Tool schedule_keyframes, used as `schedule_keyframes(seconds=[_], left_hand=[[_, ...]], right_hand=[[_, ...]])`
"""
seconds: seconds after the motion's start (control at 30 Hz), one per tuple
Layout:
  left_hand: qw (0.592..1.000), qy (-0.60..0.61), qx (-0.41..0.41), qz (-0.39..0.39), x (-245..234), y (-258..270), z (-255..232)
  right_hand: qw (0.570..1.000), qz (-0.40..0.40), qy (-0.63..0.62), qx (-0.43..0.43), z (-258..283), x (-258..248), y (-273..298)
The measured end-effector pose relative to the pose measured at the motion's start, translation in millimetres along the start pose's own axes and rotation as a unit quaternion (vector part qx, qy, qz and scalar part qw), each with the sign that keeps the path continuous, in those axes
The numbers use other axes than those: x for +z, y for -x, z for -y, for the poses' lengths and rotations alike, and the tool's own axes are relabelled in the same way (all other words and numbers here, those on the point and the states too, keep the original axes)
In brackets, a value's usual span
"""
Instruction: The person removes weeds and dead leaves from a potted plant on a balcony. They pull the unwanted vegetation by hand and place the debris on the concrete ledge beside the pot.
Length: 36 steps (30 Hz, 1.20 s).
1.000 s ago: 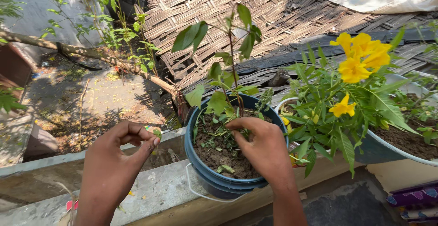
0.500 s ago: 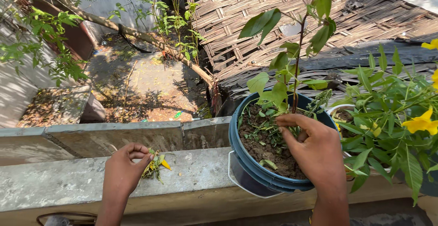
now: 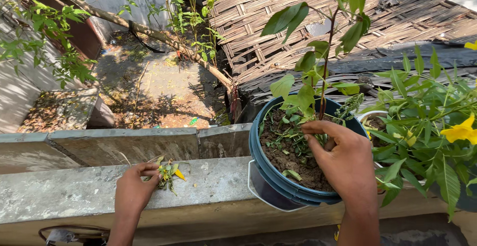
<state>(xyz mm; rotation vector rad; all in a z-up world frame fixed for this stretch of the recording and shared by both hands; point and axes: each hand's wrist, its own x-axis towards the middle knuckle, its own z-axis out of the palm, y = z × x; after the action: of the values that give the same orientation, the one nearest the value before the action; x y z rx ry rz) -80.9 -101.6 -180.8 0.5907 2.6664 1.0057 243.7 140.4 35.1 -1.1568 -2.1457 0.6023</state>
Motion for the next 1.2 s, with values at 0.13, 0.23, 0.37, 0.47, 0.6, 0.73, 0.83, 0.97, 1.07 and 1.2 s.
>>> schedule_keyframes(seconds=[0.13,0.23,0.37,0.47,0.6,0.73,0.83,0.97,1.07,1.2], left_hand=[[0.999,0.004,0.029,-0.039,-1.3,9.0,-13.4],[0.993,0.054,0.063,-0.082,-3.2,24.9,-40.6],[0.967,0.207,0.142,-0.034,-6.5,55.6,-101.4],[0.93,0.272,0.245,0.04,-11.7,85.2,-154.9],[0.849,0.205,0.475,0.106,-23.0,108.6,-218.4],[0.797,0.082,0.579,0.152,-25.9,115.1,-274.2],[0.784,0.011,0.57,0.245,-22.9,112.5,-301.2],[0.781,-0.074,0.564,0.258,-14.3,110.5,-317.5],[0.8,-0.134,0.498,0.307,-9.3,109.5,-322.7],[0.794,-0.117,0.52,0.292,-5.9,108.1,-320.2]], right_hand=[[1.0,-0.011,-0.002,-0.023,-0.5,0.0,0.0],[0.999,-0.01,-0.008,-0.035,-1.9,-1.4,-0.8],[0.999,0.0,-0.009,-0.034,-3.7,-2.9,-3.2],[0.999,-0.013,-0.019,-0.047,-4.9,-4.1,-3.8],[0.999,-0.016,-0.016,-0.039,-10.7,-2.3,-1.3],[0.996,-0.021,-0.039,-0.073,-12.9,-3.2,-3.5],[0.997,-0.019,-0.044,-0.065,-16.2,-2.0,-5.1],[0.992,-0.039,-0.038,-0.117,-22.2,-0.4,-3.9],[0.992,-0.039,-0.042,-0.116,-24.0,-0.3,-4.6],[0.991,-0.044,-0.046,-0.116,-23.1,-0.2,-3.9]])
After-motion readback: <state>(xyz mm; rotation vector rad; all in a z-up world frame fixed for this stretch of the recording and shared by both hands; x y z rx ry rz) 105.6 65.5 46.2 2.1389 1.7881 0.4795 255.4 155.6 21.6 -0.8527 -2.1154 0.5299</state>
